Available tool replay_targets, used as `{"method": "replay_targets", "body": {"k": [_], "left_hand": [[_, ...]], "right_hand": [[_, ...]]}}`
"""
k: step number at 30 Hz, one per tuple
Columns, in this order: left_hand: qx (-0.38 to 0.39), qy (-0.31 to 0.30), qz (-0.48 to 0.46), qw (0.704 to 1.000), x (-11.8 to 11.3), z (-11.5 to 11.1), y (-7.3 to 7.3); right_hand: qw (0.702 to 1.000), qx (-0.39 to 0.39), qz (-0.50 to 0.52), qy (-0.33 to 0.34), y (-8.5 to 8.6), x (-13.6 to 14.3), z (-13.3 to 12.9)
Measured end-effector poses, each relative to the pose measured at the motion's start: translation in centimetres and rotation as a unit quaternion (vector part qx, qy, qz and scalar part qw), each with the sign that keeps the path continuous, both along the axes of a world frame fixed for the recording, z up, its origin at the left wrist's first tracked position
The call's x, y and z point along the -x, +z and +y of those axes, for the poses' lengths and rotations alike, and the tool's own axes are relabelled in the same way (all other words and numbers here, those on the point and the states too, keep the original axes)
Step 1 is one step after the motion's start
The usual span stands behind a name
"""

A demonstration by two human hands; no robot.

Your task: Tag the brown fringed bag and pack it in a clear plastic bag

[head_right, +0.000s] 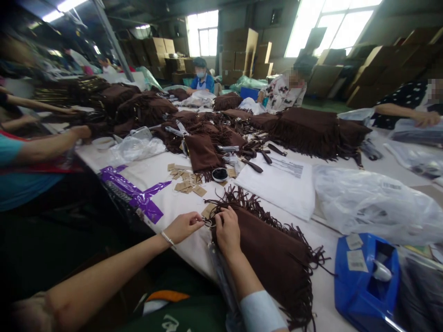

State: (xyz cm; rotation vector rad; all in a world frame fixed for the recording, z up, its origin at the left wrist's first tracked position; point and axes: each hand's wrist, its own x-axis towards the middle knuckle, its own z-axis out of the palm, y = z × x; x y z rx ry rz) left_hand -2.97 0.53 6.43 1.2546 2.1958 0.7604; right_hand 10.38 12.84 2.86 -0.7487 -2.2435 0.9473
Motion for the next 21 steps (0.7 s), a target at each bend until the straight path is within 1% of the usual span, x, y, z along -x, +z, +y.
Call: {"method": "replay_targets", "body": {"k": [1, 3, 5, 8, 11, 13, 16, 18, 21], "left_hand": [[0.006, -0.001, 0.021, 1.0, 0.4, 0.8, -0.1], [0.018, -0.004, 0.025, 1.0, 0.9, 2.2, -0.6], [0.022, -0.007, 0.031, 0.999, 1.1, 3.1, -0.9], [0.023, 0.005, 0.022, 0.999, 1.8, 3.6, -0.9], [0.024, 0.012, -0.014, 1.0, 2.0, 3.9, -0.6], [0.018, -0.003, -0.037, 0.999, 1.6, 4.4, -0.2], [0.006, -0.051, -0.046, 0.998, 1.0, 5.6, 0.3], [-0.001, -0.071, -0.023, 0.997, 1.3, 6.4, 0.5], [-0.008, -0.077, 0.055, 0.996, 3.0, 7.1, 0.3]], "right_hand": [[1.0, 0.002, 0.005, -0.003, 0.0, -0.1, 0.1], [1.0, 0.007, 0.01, -0.003, 0.0, -0.5, 0.2], [1.0, 0.01, 0.009, 0.003, 0.2, -0.9, 0.1], [1.0, 0.025, 0.001, 0.017, 0.3, -1.5, -0.4], [0.999, 0.036, -0.007, 0.017, 0.3, -1.5, -0.5], [0.999, 0.022, -0.02, 0.019, 0.1, -1.0, -0.3], [0.999, -0.003, -0.036, 0.036, -0.1, -0.3, 0.3], [0.999, -0.009, -0.036, 0.029, -0.2, -0.4, 0.7], [0.999, -0.022, -0.036, -0.012, -0.3, -1.4, 1.3]]}}
